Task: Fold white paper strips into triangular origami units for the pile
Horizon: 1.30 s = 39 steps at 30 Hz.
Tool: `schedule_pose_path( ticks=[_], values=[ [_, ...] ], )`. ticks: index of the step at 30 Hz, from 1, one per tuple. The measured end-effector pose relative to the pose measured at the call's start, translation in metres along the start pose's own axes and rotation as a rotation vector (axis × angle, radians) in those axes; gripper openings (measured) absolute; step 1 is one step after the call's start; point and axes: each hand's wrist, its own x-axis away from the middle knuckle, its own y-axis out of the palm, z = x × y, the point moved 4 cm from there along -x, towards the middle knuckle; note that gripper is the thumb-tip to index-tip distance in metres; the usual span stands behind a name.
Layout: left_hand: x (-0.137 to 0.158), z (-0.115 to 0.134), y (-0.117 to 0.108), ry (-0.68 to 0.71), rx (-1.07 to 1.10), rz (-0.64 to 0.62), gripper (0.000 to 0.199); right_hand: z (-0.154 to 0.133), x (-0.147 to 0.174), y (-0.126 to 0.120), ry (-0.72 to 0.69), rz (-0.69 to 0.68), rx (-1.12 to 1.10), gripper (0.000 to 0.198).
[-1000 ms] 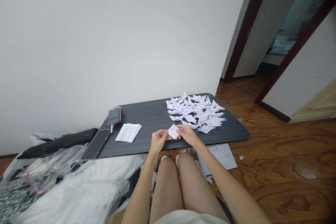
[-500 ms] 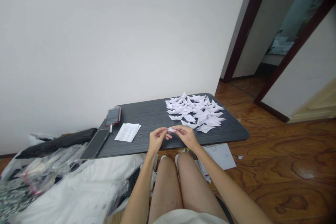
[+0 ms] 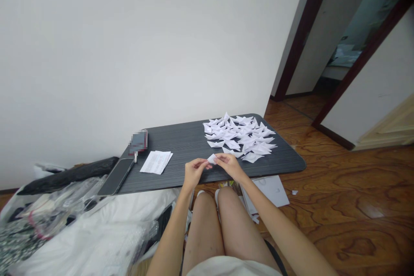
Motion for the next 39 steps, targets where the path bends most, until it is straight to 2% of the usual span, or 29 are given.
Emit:
schedule_pose_path(
  ticks=[5,11,20,23,26,30,39],
  values=[
    [0.001,-0.005,0.004,-0.031,0.021,-0.015,0.021,0.003,-0.001,-0.004,0.020,0.035,-0.062,0.025],
    [0.000,-0.012,0.007,-0.011,0.066,-0.052,0.022,0.000,0.000,-0.005,-0.027,0.064,-0.053,0.023],
    [0.002,-0.014,0.017,-0.021,-0.026,-0.152,0.027,-0.003,-0.001,-0.007,-0.043,0.104,-0.011,0.024],
    [0.002,-0.014,0.017,-0.057,0.009,-0.168,0.027,-0.001,-0.002,-0.006,-0.032,0.092,-0.012,0.022],
    [0.001,-0.013,0.014,-0.089,0.046,-0.159,0.026,0.002,-0.003,-0.003,0.040,0.044,-0.073,0.018],
    [-0.002,-0.013,0.010,-0.124,0.059,-0.143,0.026,0.001,-0.005,0.004,0.111,-0.084,-0.114,0.034],
    [-0.008,-0.016,0.010,-0.181,0.093,-0.157,0.023,0.000,-0.006,0.003,0.067,-0.046,-0.099,0.028]
  ],
)
